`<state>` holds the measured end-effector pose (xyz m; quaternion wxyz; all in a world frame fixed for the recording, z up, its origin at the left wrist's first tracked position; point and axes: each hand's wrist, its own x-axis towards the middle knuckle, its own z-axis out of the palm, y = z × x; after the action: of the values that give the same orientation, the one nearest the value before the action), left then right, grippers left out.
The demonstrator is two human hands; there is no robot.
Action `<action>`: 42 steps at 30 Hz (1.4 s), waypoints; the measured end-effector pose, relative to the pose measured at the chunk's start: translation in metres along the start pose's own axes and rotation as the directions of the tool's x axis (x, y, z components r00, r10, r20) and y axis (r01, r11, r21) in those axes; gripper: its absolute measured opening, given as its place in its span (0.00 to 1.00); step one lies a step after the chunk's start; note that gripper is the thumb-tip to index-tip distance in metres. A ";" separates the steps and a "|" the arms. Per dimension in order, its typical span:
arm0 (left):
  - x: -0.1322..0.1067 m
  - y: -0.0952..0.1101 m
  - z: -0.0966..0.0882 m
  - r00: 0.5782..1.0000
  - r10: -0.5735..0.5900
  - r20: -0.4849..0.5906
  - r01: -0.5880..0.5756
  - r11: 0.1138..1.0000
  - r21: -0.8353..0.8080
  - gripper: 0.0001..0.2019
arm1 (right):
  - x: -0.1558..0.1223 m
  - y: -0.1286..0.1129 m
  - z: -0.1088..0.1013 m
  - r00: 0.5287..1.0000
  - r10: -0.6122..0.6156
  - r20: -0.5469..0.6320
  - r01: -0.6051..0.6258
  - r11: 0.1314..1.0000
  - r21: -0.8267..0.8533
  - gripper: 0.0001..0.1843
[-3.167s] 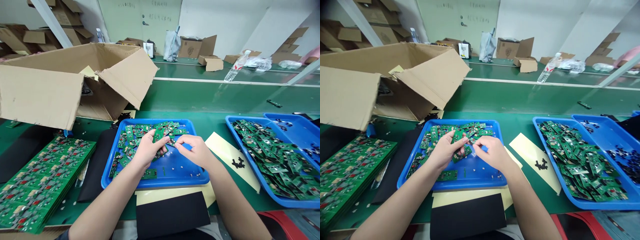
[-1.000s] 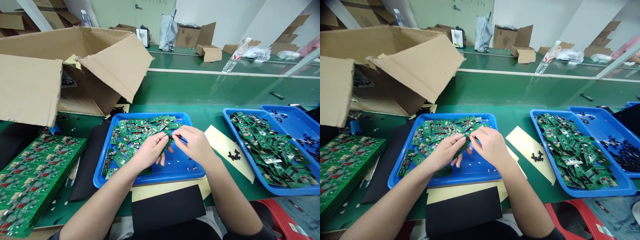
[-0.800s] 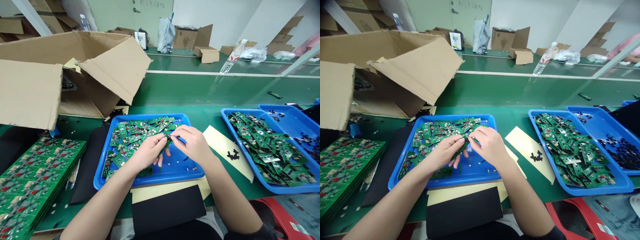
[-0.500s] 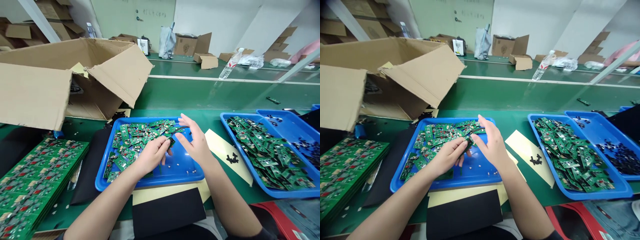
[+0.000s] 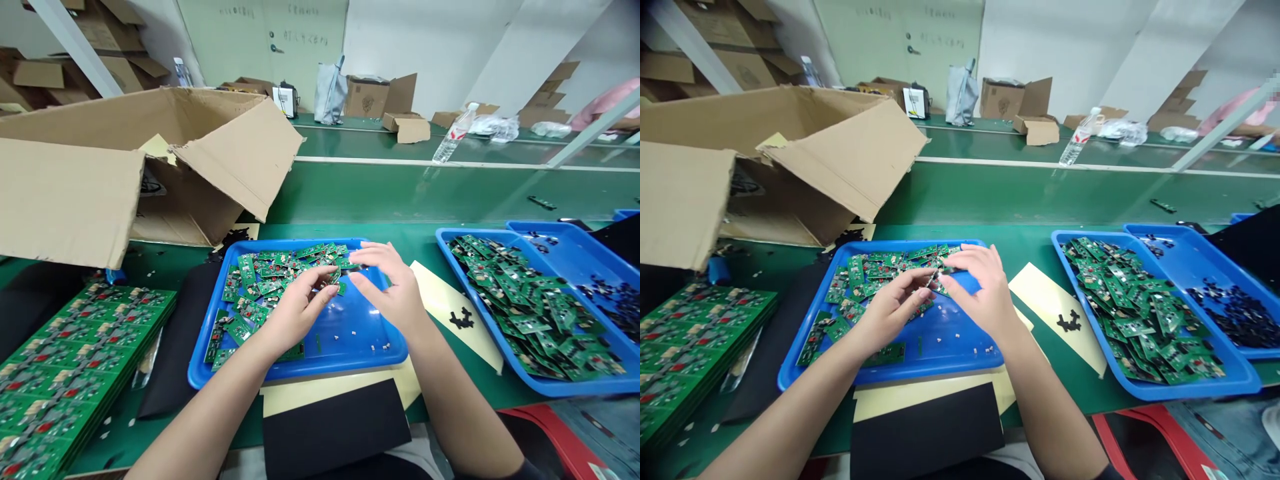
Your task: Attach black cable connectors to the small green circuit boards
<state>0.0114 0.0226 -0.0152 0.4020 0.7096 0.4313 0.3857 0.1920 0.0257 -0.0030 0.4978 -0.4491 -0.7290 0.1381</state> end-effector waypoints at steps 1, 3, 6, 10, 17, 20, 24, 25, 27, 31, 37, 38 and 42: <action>0.000 -0.001 0.000 1.000 0.008 -0.011 -0.008 1.000 0.010 0.17 | 0.000 -0.001 0.000 0.999 -0.034 0.008 0.034 0.999 -0.027 0.04; 0.001 -0.003 -0.001 0.999 0.025 -0.047 -0.023 0.999 0.045 0.16 | 0.000 -0.002 0.000 0.997 -0.080 0.008 0.080 0.996 -0.041 0.03; 0.003 -0.002 -0.002 0.994 0.049 -0.096 -0.042 0.997 0.070 0.15 | 0.000 -0.002 0.000 0.991 -0.131 0.013 0.131 0.991 -0.028 0.04; 0.004 -0.001 -0.002 0.984 0.106 -0.141 -0.094 0.992 0.086 0.12 | -0.002 -0.004 0.001 0.980 -0.193 0.047 0.194 0.981 -0.017 0.04; 0.004 -0.004 -0.004 0.968 0.156 -0.199 -0.131 0.982 0.135 0.11 | -0.005 -0.007 0.009 0.978 -0.192 0.087 0.191 0.981 0.016 0.06; 0.006 -0.006 -0.007 0.956 0.153 -0.250 -0.129 0.986 0.109 0.12 | -0.004 -0.008 0.000 0.974 -0.169 0.148 0.178 0.983 -0.046 0.04; 0.007 -0.005 -0.013 0.892 0.191 -0.410 -0.156 0.981 0.117 0.14 | -0.001 -0.005 -0.014 0.988 -0.142 0.064 0.138 0.988 0.069 0.09; 0.006 -0.005 -0.014 0.871 0.227 -0.435 -0.182 0.973 0.144 0.14 | 0.000 -0.003 -0.016 0.992 -0.122 -0.024 0.124 0.982 0.145 0.09; 0.005 -0.001 -0.015 0.837 0.333 -0.435 -0.256 0.939 0.228 0.14 | 0.001 0.000 -0.015 0.980 -0.034 -0.194 0.092 0.950 0.298 0.11; 0.002 0.006 -0.011 0.783 0.546 -0.299 -0.416 0.816 0.401 0.15 | 0.002 -0.001 -0.007 0.989 0.147 -0.028 -0.113 0.856 0.504 0.12; 0.000 0.007 -0.008 0.726 0.650 -0.222 -0.488 0.716 0.500 0.17 | -0.001 -0.013 -0.004 0.854 0.200 0.481 -0.446 0.759 0.474 0.11; 0.000 0.007 -0.008 0.718 0.659 -0.222 -0.496 0.709 0.501 0.17 | -0.002 -0.014 -0.004 0.841 0.195 0.505 -0.466 0.735 0.492 0.11; -0.001 0.007 -0.009 0.735 0.634 -0.241 -0.465 0.730 0.501 0.14 | -0.002 -0.020 -0.004 0.802 0.200 0.563 -0.544 0.634 0.549 0.11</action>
<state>0.0052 0.0220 -0.0050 0.0132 0.7806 0.3385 0.5253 0.1853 0.0122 0.0107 0.4030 -0.3309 -0.6053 0.6014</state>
